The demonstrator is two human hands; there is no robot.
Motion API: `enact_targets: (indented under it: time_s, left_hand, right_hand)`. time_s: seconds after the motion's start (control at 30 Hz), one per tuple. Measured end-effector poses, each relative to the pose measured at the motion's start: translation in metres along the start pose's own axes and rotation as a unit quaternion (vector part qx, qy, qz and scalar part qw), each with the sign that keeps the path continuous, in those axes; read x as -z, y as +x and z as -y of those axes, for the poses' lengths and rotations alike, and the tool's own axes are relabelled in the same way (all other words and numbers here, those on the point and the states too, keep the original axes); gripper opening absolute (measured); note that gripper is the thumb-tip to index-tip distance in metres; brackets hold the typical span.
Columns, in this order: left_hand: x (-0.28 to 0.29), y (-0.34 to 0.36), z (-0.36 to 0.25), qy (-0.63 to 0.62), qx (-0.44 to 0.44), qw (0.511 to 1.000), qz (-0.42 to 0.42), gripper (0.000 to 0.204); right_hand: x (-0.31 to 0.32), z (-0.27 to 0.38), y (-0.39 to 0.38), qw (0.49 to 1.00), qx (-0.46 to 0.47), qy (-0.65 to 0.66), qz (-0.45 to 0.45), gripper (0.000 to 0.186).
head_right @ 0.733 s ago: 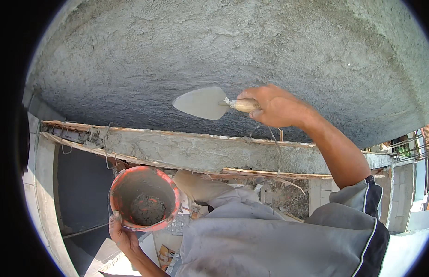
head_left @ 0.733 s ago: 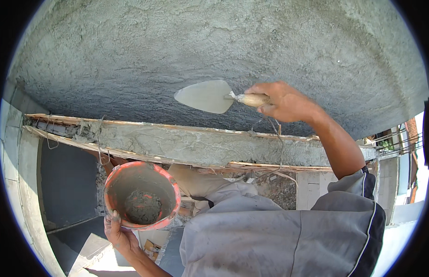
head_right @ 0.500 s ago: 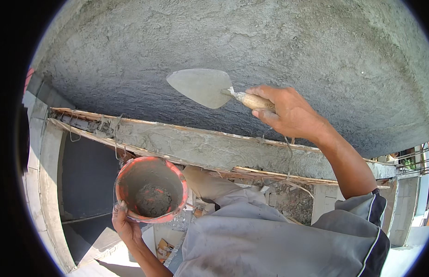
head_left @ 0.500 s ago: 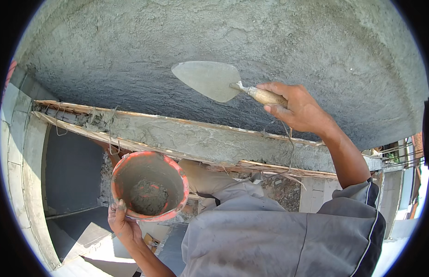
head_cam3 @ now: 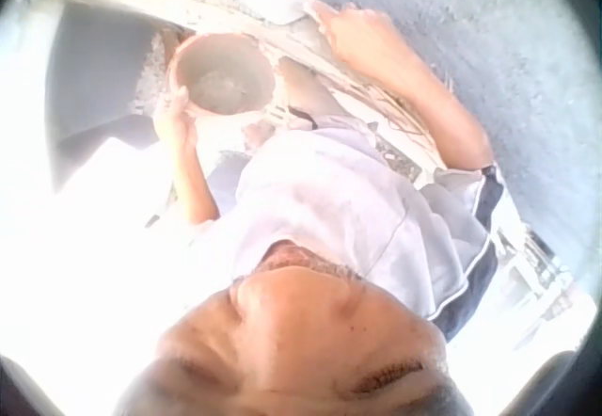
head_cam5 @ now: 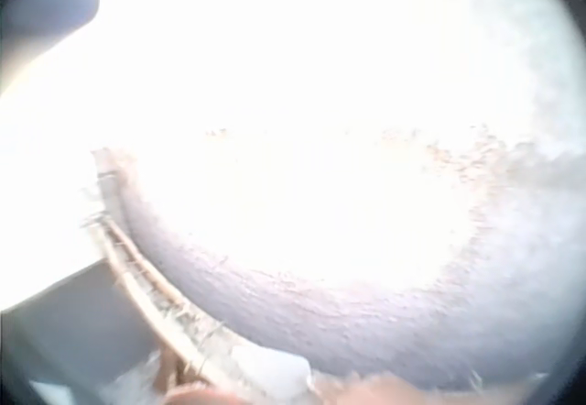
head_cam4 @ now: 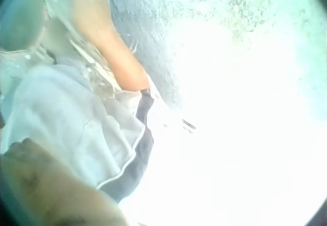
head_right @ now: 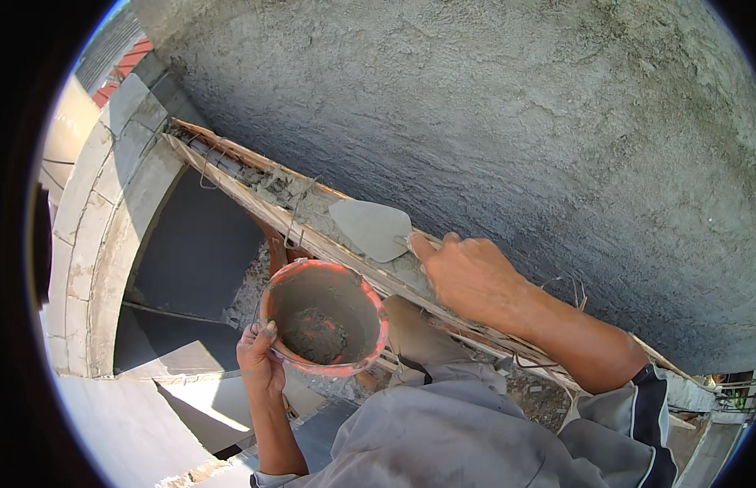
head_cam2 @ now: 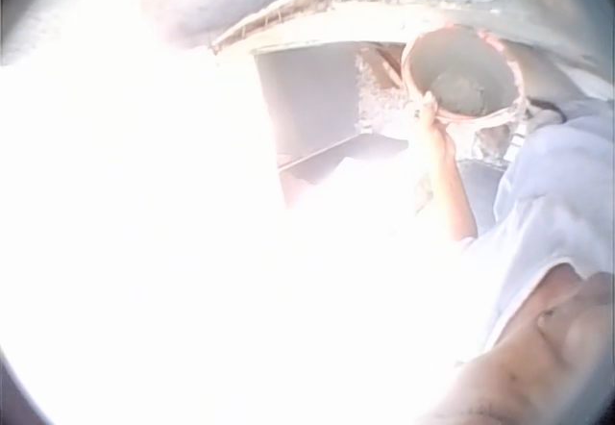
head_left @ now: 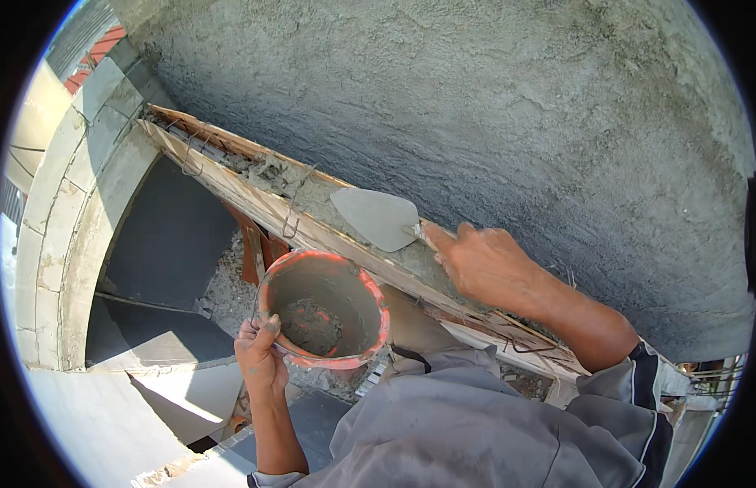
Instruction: The person smooths cement mixture in a wall formwork using a trowel, moves a ladder, and scoops additional cement mixture from a bucket with the trowel to spread along the formwork.
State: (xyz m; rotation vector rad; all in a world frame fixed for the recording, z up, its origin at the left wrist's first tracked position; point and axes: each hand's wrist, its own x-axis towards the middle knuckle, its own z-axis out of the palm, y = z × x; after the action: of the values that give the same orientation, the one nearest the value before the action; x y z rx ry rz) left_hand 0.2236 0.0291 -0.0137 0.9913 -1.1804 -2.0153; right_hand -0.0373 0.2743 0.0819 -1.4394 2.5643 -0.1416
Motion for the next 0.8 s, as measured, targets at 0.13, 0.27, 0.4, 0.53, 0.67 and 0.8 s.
enact_targets:
  time_s: [0.13, 0.27, 0.4, 0.53, 0.67, 0.8]
  left_hand:
    - [0.007, 0.0, 0.001, -0.029, -0.004, 1.0, 0.0, 0.016]
    - [0.008, 0.003, -0.005, -0.039, -0.001, 0.999, 0.027, 0.016]
    - [0.015, 0.02, 0.002, -0.018, 0.019, 0.999, 0.042, 0.017]
    - [-0.001, 0.019, 0.003, -0.004, 0.03, 0.999, 0.046, 0.015]
    - [0.005, 0.024, 0.003, 0.013, 0.03, 0.998, 0.06, 0.012]
    - [0.001, 0.025, 0.01, 0.015, 0.016, 0.999, 0.033, 0.011]
  right_hand:
    - [0.025, 0.013, -0.009, 0.998, 0.029, 0.022, 0.046, 0.046]
    - [0.05, -0.005, -0.06, 0.988, -0.04, 0.019, 0.149, 0.05]
    - [0.059, -0.02, -0.112, 0.972, -0.13, -0.009, 0.194, 0.048]
    - [0.075, -0.025, -0.158, 0.964, -0.18, -0.016, 0.196, 0.047]
    - [0.097, -0.034, -0.197, 0.94, -0.276, -0.035, 0.197, 0.042]
    - [0.109, -0.035, -0.229, 0.912, -0.355, -0.071, 0.194, 0.043]
